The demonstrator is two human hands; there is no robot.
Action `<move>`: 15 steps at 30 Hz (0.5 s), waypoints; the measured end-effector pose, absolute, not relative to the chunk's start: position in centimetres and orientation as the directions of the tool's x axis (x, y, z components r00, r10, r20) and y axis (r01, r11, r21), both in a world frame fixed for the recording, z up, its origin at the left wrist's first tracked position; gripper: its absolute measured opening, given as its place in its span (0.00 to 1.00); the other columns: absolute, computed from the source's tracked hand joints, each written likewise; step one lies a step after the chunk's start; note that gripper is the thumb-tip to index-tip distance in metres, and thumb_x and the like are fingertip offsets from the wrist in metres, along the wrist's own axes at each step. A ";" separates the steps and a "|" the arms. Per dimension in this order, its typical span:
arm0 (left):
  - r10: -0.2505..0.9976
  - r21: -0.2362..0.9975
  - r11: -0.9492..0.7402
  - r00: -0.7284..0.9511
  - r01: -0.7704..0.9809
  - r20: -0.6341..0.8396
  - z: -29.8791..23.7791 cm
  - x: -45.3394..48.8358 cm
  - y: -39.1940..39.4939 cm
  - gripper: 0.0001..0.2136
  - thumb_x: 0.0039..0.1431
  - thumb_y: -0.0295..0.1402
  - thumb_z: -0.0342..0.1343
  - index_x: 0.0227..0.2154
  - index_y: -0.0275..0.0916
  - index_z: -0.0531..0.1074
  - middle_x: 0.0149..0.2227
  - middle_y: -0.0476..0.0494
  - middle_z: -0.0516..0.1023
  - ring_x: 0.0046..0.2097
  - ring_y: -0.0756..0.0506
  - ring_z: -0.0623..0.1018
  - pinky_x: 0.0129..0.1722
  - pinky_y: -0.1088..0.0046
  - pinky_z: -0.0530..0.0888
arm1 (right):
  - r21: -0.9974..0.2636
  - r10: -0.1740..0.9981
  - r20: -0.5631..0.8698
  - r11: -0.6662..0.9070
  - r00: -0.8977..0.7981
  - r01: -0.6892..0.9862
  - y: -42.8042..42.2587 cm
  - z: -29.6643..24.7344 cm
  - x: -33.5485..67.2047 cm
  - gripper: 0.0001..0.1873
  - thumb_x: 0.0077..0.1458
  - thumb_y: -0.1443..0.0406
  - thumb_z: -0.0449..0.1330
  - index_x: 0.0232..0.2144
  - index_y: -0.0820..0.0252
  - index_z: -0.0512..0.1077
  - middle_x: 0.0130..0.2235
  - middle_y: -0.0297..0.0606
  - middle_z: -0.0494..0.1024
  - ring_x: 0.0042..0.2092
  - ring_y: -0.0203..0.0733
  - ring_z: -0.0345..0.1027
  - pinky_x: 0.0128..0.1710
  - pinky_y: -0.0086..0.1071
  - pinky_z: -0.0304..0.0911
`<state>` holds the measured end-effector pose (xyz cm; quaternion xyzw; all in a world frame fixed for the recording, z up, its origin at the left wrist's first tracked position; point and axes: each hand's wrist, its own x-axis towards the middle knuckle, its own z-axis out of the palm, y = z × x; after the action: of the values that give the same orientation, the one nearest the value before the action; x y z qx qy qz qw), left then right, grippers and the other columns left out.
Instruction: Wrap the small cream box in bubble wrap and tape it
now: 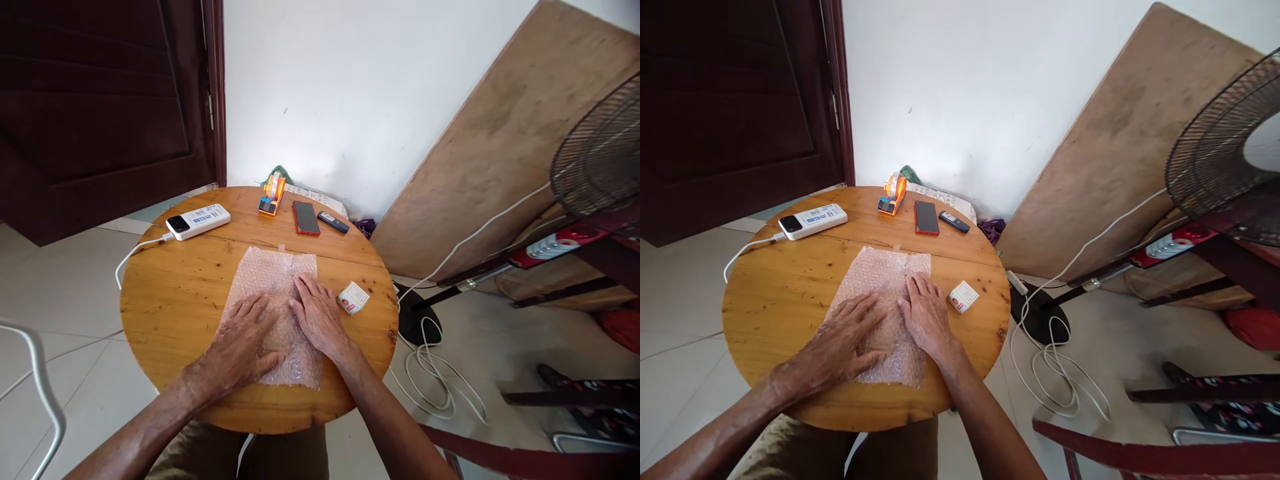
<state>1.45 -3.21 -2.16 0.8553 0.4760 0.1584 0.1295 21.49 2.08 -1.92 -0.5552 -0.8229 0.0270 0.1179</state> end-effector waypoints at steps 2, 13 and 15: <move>0.844 0.385 -0.528 0.519 0.757 0.138 -1.5 1.0 -3.2 0.24 0.59 0.43 0.57 0.56 0.41 0.66 0.65 0.35 0.64 0.66 0.34 0.60 0.63 0.49 0.60 | -0.180 0.921 0.185 0.375 -0.343 0.909 1.8 -2.1 21.6 0.23 0.66 0.62 0.50 0.61 0.62 0.64 0.64 0.49 0.64 0.64 0.55 0.56 0.60 0.51 0.55; 0.861 0.334 -0.508 0.471 0.794 0.191 -2.4 1.7 -3.3 0.26 0.53 0.42 0.62 0.54 0.38 0.69 0.63 0.31 0.65 0.66 0.31 0.61 0.64 0.47 0.58 | -0.168 0.910 0.184 0.401 -0.371 0.901 2.1 -1.7 21.1 0.22 0.65 0.61 0.52 0.60 0.60 0.64 0.64 0.47 0.65 0.65 0.53 0.55 0.61 0.50 0.53; 0.866 0.337 -0.500 0.455 0.797 0.208 -2.6 1.8 -3.1 0.25 0.53 0.42 0.61 0.53 0.39 0.68 0.63 0.31 0.65 0.65 0.31 0.61 0.63 0.47 0.59 | -0.170 0.907 0.173 0.411 -0.383 0.896 2.5 -1.7 21.1 0.23 0.65 0.60 0.52 0.60 0.60 0.64 0.64 0.47 0.65 0.65 0.53 0.55 0.61 0.50 0.53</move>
<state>1.80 -3.11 -2.63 0.8476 0.4906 0.1781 0.0959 21.11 2.50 -1.68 -0.5422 -0.8313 0.0239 0.1199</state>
